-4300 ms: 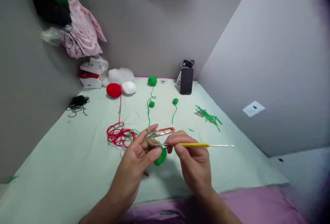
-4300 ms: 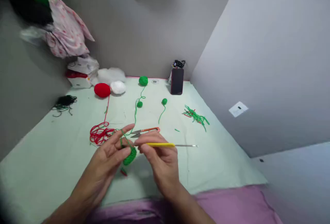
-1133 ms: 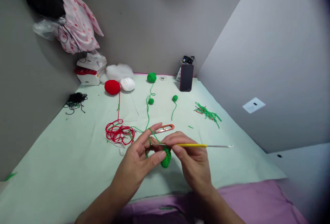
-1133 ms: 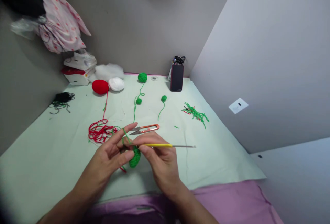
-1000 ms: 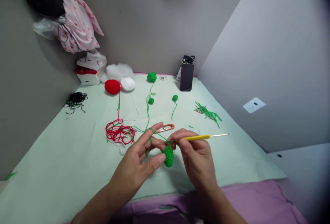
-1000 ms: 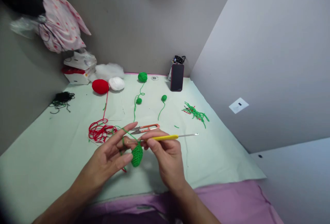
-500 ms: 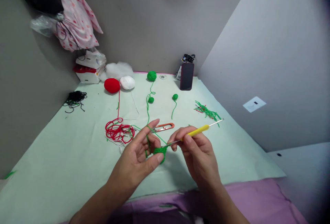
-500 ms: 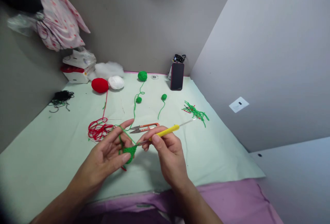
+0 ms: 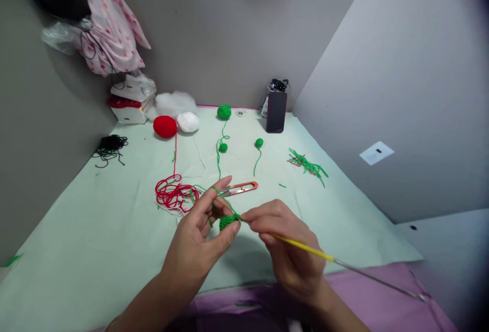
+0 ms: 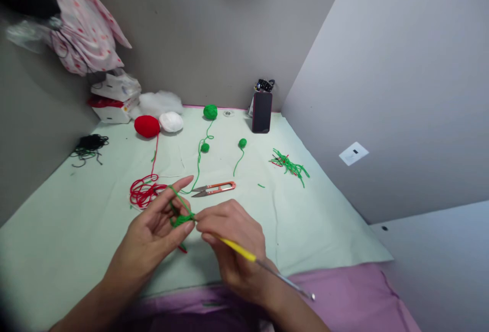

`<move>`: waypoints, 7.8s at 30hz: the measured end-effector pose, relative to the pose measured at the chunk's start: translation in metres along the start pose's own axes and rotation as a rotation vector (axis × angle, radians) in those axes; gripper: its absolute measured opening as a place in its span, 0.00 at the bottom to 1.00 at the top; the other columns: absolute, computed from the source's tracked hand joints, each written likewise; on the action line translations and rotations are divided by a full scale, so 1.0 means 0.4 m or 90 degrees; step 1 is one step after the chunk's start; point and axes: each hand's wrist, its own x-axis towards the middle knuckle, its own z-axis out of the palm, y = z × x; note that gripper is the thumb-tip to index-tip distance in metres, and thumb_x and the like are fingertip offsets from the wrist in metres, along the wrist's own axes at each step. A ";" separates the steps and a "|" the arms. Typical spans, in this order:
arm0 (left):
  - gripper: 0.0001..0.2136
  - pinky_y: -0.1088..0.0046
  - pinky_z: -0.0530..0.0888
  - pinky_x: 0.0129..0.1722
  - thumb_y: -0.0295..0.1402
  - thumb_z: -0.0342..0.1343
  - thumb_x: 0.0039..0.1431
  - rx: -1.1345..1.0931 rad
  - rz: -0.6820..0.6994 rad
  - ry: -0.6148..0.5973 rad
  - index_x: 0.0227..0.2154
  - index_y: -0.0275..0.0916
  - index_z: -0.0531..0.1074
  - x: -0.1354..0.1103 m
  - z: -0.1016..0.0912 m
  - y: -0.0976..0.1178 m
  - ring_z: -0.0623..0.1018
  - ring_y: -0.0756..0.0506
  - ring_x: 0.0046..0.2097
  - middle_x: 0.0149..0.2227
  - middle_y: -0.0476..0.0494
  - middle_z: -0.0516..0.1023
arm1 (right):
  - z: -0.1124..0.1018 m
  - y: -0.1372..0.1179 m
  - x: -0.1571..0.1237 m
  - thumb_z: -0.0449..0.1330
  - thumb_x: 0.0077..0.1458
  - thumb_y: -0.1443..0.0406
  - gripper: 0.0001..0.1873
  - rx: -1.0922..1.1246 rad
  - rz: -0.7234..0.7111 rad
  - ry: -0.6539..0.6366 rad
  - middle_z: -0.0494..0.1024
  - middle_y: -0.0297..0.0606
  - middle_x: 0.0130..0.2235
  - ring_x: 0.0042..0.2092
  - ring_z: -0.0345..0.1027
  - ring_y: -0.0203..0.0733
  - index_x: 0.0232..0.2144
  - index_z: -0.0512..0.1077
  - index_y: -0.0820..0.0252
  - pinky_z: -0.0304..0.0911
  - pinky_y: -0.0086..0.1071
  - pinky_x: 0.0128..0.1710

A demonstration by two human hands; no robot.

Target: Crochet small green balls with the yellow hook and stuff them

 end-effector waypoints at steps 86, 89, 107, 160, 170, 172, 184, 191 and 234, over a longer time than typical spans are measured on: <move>0.21 0.68 0.74 0.45 0.29 0.65 0.59 0.031 0.018 -0.035 0.55 0.51 0.81 -0.007 -0.003 0.031 0.72 0.46 0.38 0.35 0.48 0.74 | -0.003 0.002 0.009 0.55 0.70 0.69 0.11 0.122 0.108 0.031 0.82 0.40 0.40 0.41 0.76 0.43 0.46 0.77 0.55 0.73 0.39 0.41; 0.20 0.66 0.75 0.49 0.28 0.65 0.58 0.068 0.059 0.011 0.53 0.51 0.82 -0.010 0.002 0.032 0.73 0.45 0.38 0.35 0.48 0.74 | -0.002 -0.007 0.011 0.54 0.70 0.71 0.12 0.044 0.031 0.003 0.83 0.41 0.40 0.42 0.77 0.44 0.48 0.76 0.56 0.74 0.40 0.41; 0.07 0.66 0.70 0.56 0.29 0.64 0.62 0.140 0.172 0.080 0.40 0.49 0.83 -0.014 0.011 0.006 0.76 0.43 0.50 0.50 0.46 0.80 | 0.043 -0.008 -0.016 0.60 0.63 0.76 0.14 -0.298 -0.131 0.018 0.85 0.47 0.42 0.42 0.80 0.45 0.47 0.77 0.58 0.80 0.35 0.39; 0.21 0.74 0.68 0.34 0.32 0.64 0.53 -0.288 -0.157 -0.183 0.52 0.45 0.83 -0.006 -0.017 0.047 0.71 0.51 0.32 0.35 0.50 0.70 | 0.025 0.024 0.038 0.66 0.63 0.61 0.08 0.517 0.363 0.163 0.78 0.34 0.31 0.30 0.71 0.35 0.33 0.82 0.56 0.71 0.30 0.33; 0.20 0.61 0.69 0.58 0.41 0.64 0.62 -0.103 -0.030 -0.107 0.57 0.48 0.79 -0.024 0.008 0.041 0.76 0.37 0.54 0.50 0.41 0.82 | 0.047 0.025 0.013 0.63 0.67 0.64 0.07 0.294 0.211 0.150 0.85 0.36 0.38 0.42 0.77 0.41 0.41 0.83 0.51 0.72 0.35 0.44; 0.21 0.61 0.71 0.54 0.40 0.66 0.61 -0.078 -0.043 -0.106 0.57 0.47 0.79 -0.022 -0.002 0.042 0.77 0.38 0.51 0.47 0.41 0.82 | 0.045 0.030 0.011 0.63 0.67 0.63 0.07 0.345 0.250 0.157 0.84 0.35 0.38 0.40 0.76 0.39 0.41 0.83 0.51 0.72 0.32 0.40; 0.20 0.69 0.72 0.47 0.32 0.67 0.59 -0.047 -0.013 -0.089 0.54 0.54 0.81 -0.011 -0.015 0.039 0.73 0.47 0.40 0.35 0.50 0.72 | 0.030 0.026 0.015 0.58 0.70 0.61 0.09 0.377 0.286 0.126 0.82 0.37 0.34 0.36 0.76 0.39 0.39 0.77 0.56 0.74 0.35 0.40; 0.20 0.66 0.73 0.50 0.27 0.65 0.55 0.042 0.025 0.002 0.52 0.47 0.82 -0.008 0.003 0.047 0.74 0.46 0.39 0.34 0.50 0.74 | 0.016 0.001 0.001 0.56 0.69 0.71 0.11 -0.007 0.009 0.017 0.84 0.43 0.42 0.43 0.79 0.45 0.48 0.76 0.55 0.76 0.40 0.41; 0.23 0.77 0.71 0.42 0.36 0.72 0.55 -0.319 -0.169 -0.097 0.55 0.46 0.80 -0.001 0.008 0.022 0.73 0.50 0.39 0.39 0.47 0.79 | 0.050 0.005 -0.021 0.61 0.65 0.74 0.19 -0.178 -0.042 0.057 0.82 0.42 0.46 0.47 0.78 0.45 0.54 0.79 0.50 0.77 0.39 0.44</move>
